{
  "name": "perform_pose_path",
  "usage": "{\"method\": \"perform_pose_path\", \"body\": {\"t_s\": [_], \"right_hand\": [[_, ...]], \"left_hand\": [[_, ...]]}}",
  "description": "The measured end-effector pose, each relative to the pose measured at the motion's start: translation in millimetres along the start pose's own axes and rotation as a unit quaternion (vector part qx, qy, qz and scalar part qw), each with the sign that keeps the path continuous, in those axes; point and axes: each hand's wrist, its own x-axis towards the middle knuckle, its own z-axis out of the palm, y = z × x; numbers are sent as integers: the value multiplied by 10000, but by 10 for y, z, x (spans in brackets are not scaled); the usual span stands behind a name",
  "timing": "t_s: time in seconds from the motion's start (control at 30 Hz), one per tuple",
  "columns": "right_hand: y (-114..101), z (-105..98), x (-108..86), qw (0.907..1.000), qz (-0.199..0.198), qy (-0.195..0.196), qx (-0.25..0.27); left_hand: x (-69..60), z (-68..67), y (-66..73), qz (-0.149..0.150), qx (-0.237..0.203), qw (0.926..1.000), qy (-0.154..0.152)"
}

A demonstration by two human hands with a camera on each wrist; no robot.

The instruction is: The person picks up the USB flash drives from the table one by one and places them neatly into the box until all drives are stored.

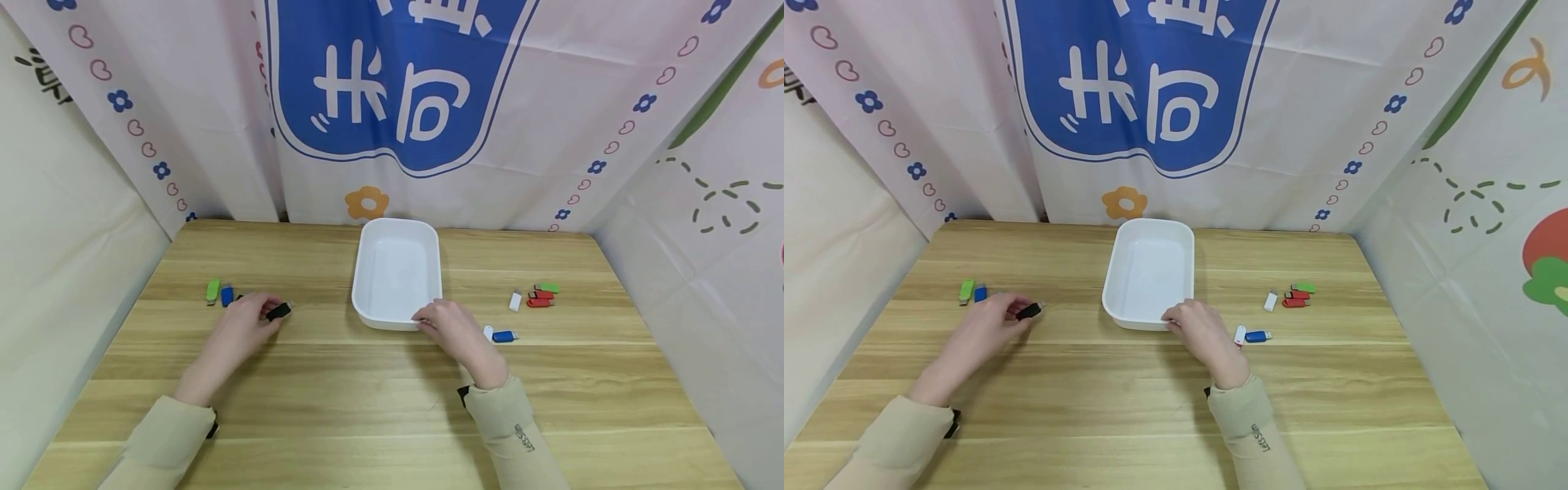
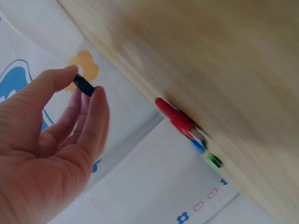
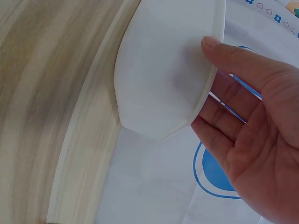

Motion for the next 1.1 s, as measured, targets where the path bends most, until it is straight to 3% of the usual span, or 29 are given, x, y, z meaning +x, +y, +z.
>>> {"method": "perform_pose_path", "body": {"t_s": [0.57,1.1], "right_hand": [[15,-1,-12,9999,-119,77,31],[17,-16,-16,9995,-265,106,130]], "left_hand": [[446,107,458,927,-268,9936,585],[834,298,763,1292,-617,9887,449]]}}
